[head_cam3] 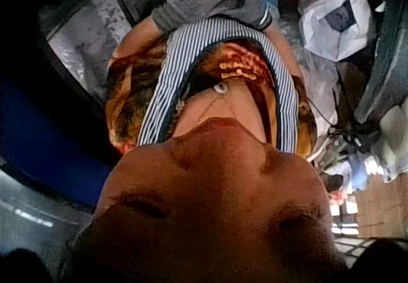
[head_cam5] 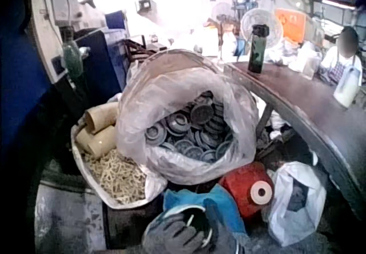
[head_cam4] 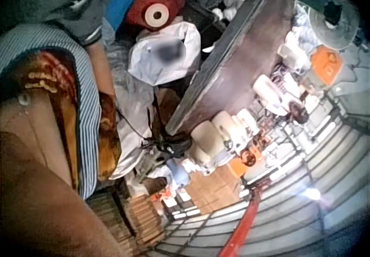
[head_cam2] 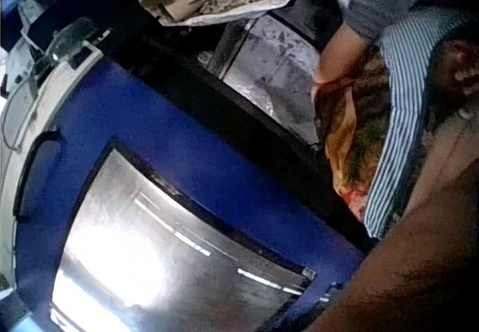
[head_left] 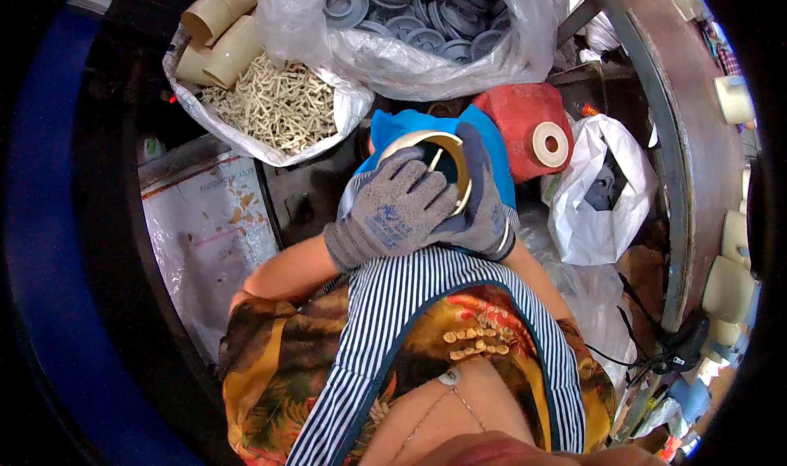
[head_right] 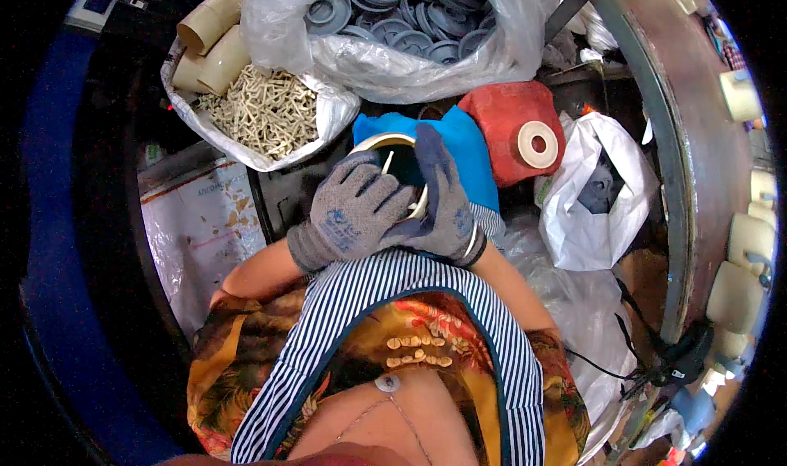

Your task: The person repeatedly picks up a beige plastic pitcher body and a grey plastic lid, aligns them, and presses the lid onto the pitcher. The person then places the assembled pitcher aside and repeats the process with new components from nearby bags.

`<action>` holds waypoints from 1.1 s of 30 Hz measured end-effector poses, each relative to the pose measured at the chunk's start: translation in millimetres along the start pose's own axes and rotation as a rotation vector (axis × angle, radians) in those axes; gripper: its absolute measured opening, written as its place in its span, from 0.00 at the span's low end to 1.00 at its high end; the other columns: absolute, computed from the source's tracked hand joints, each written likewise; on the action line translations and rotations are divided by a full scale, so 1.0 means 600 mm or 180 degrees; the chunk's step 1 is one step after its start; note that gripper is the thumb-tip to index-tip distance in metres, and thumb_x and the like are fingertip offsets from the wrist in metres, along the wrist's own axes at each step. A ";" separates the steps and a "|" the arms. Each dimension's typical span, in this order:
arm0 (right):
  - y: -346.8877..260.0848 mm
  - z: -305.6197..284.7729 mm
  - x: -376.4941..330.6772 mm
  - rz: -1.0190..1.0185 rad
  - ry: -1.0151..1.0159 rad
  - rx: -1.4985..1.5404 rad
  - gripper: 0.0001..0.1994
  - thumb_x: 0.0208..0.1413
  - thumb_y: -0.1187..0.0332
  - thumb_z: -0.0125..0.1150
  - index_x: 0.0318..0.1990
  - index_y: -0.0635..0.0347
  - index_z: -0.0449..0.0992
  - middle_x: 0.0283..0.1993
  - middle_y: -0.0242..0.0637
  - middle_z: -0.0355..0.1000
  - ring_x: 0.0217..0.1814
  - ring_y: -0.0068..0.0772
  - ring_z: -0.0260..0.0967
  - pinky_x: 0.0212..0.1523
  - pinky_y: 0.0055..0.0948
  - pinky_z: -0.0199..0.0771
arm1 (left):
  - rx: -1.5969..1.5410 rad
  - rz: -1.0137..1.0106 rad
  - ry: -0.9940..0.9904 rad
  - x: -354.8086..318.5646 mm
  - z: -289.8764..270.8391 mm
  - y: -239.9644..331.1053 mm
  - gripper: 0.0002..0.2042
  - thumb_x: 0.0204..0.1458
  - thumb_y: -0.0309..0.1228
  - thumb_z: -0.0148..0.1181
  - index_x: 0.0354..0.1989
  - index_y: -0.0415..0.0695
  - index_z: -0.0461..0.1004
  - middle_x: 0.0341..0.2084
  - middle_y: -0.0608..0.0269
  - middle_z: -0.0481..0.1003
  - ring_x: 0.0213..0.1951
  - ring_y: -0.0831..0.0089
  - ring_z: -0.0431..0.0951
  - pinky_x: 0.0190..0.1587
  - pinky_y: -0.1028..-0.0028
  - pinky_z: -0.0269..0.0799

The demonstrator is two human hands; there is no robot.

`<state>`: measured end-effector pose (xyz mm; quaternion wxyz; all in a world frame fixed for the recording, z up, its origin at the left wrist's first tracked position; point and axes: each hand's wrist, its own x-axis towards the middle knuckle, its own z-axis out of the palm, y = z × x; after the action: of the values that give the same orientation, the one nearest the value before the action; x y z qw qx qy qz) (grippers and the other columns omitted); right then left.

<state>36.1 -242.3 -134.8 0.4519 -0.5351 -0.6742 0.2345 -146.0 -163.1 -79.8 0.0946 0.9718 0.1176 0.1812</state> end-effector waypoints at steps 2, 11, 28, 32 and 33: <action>0.007 0.003 0.003 -0.0346 -0.0036 -0.0253 0.59 0.34 0.44 0.76 0.70 0.66 0.50 0.72 0.58 0.47 0.74 0.62 0.45 0.71 0.51 0.49 | -0.0155 0.0013 -0.0221 -0.013 0.004 -0.009 0.23 0.43 0.49 0.63 0.43 0.47 0.76 0.40 0.54 0.72 0.42 0.57 0.74 0.47 0.56 0.69; -0.032 0.017 0.026 -0.0209 0.0330 -0.0692 0.58 0.30 0.42 0.75 0.68 0.64 0.54 0.69 0.54 0.54 0.70 0.58 0.53 0.66 0.51 0.56 | -0.0009 -0.0115 0.0014 0.008 -0.056 -0.036 0.23 0.49 0.53 0.58 0.44 0.48 0.75 0.41 0.55 0.69 0.41 0.52 0.69 0.45 0.53 0.63; -0.034 0.013 0.015 -0.0376 0.0981 0.0149 0.61 0.30 0.37 0.73 0.70 0.64 0.52 0.69 0.55 0.56 0.68 0.55 0.57 0.64 0.47 0.59 | 0.1950 -0.0843 0.0598 -0.065 -0.165 -0.292 0.19 0.63 0.38 0.50 0.56 0.39 0.71 0.60 0.51 0.68 0.56 0.58 0.70 0.57 0.60 0.66; -0.013 0.015 0.056 -0.0572 0.0631 0.1134 0.60 0.33 0.43 0.78 0.70 0.67 0.50 0.68 0.53 0.57 0.69 0.50 0.57 0.66 0.40 0.58 | -0.0489 -0.1504 -0.0382 -0.072 -0.094 -0.335 0.27 0.63 0.39 0.50 0.67 0.38 0.59 0.66 0.50 0.61 0.65 0.61 0.63 0.67 0.63 0.57; -0.009 0.020 0.062 -0.0619 0.0574 0.1421 0.59 0.33 0.45 0.79 0.70 0.66 0.50 0.68 0.52 0.57 0.69 0.48 0.57 0.67 0.39 0.58 | -0.1591 -0.1666 -0.0048 -0.047 -0.074 -0.280 0.27 0.63 0.41 0.48 0.67 0.38 0.59 0.66 0.50 0.61 0.65 0.61 0.63 0.67 0.63 0.56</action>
<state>22.2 -207.5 -122.9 0.6375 -0.3735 -0.6110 0.2842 -220.7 -3.5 -86.3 0.3733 0.8570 0.3137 0.1668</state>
